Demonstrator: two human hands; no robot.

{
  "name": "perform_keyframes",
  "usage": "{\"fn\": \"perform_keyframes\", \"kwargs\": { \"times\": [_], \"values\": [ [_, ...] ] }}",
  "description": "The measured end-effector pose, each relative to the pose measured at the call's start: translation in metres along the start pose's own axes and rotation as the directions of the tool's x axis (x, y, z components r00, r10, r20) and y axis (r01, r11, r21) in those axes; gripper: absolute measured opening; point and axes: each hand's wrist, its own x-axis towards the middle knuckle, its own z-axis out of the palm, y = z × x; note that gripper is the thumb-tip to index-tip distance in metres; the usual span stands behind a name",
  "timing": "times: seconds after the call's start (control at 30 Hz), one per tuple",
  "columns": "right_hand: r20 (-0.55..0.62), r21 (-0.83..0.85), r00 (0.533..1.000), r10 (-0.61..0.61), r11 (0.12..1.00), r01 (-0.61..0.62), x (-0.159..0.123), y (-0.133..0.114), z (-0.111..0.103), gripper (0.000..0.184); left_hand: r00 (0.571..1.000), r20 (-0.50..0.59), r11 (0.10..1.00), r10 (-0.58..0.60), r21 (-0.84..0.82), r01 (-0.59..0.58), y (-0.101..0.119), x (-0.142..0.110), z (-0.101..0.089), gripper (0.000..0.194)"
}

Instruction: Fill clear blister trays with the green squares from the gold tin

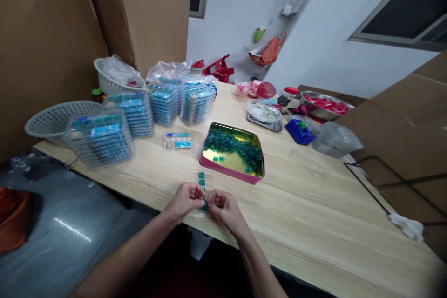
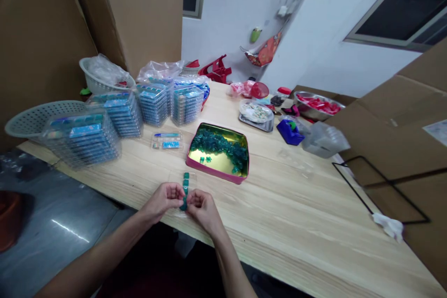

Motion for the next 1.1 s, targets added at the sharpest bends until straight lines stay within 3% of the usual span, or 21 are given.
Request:
{"fn": "perform_keyframes", "kwargs": {
  "times": [0.17, 0.3, 0.43, 0.5, 0.57, 0.73, 0.87, 1.0, 1.1],
  "values": [
    [-0.081, -0.266, 0.997, -0.011, 0.964, -0.011, -0.011, 0.016, 0.007, 0.009, 0.993, -0.046, 0.904, 0.112, 0.419, -0.083, -0.017, -0.008, 0.001, 0.013],
    [-0.141, -0.476, 0.985, -0.095, 0.879, 0.017, -0.009, 0.016, 0.007, 0.011, 0.957, -0.024, 0.65, 0.29, 0.738, -0.179, -0.023, -0.014, 0.006, 0.019],
    [-0.116, -0.67, 0.982, -0.148, 0.742, 0.033, -0.007, 0.012, 0.008, 0.015, 0.835, 0.169, 0.365, 0.524, 0.841, -0.399, -0.033, -0.026, 0.008, 0.024],
    [-0.079, -0.693, 0.986, -0.145, 0.719, 0.05, -0.008, 0.013, 0.006, 0.017, 0.769, 0.302, 0.217, 0.563, 0.844, -0.49, -0.04, -0.03, 0.004, 0.024],
    [-0.042, -0.668, 0.988, -0.151, 0.739, 0.084, -0.009, 0.015, 0.003, 0.018, 0.737, 0.392, 0.111, 0.55, 0.841, -0.53, -0.047, -0.031, 0.001, 0.026],
    [-0.079, -0.572, 0.946, -0.314, 0.792, 0.215, 0.0, 0.012, -0.01, 0.021, 0.712, 0.46, 0.019, 0.531, 0.833, -0.552, -0.049, -0.031, -0.001, 0.021],
    [0.068, -0.597, 0.882, -0.467, 0.689, 0.411, 0.025, 0.005, -0.014, 0.034, 0.726, 0.499, -0.042, 0.473, 0.836, -0.547, -0.041, -0.037, -0.001, 0.005],
    [0.254, -0.68, 0.877, -0.408, 0.57, 0.462, 0.034, 0.005, -0.012, 0.044, 0.734, 0.519, -0.041, 0.438, 0.827, -0.56, -0.035, -0.055, -0.021, 0.024],
    [0.381, -0.638, 0.853, -0.357, 0.566, 0.522, 0.023, 0.007, -0.015, 0.051, 0.665, 0.542, -0.048, 0.514, 0.792, -0.608, -0.032, -0.071, -0.047, 0.008]
  ]
}}
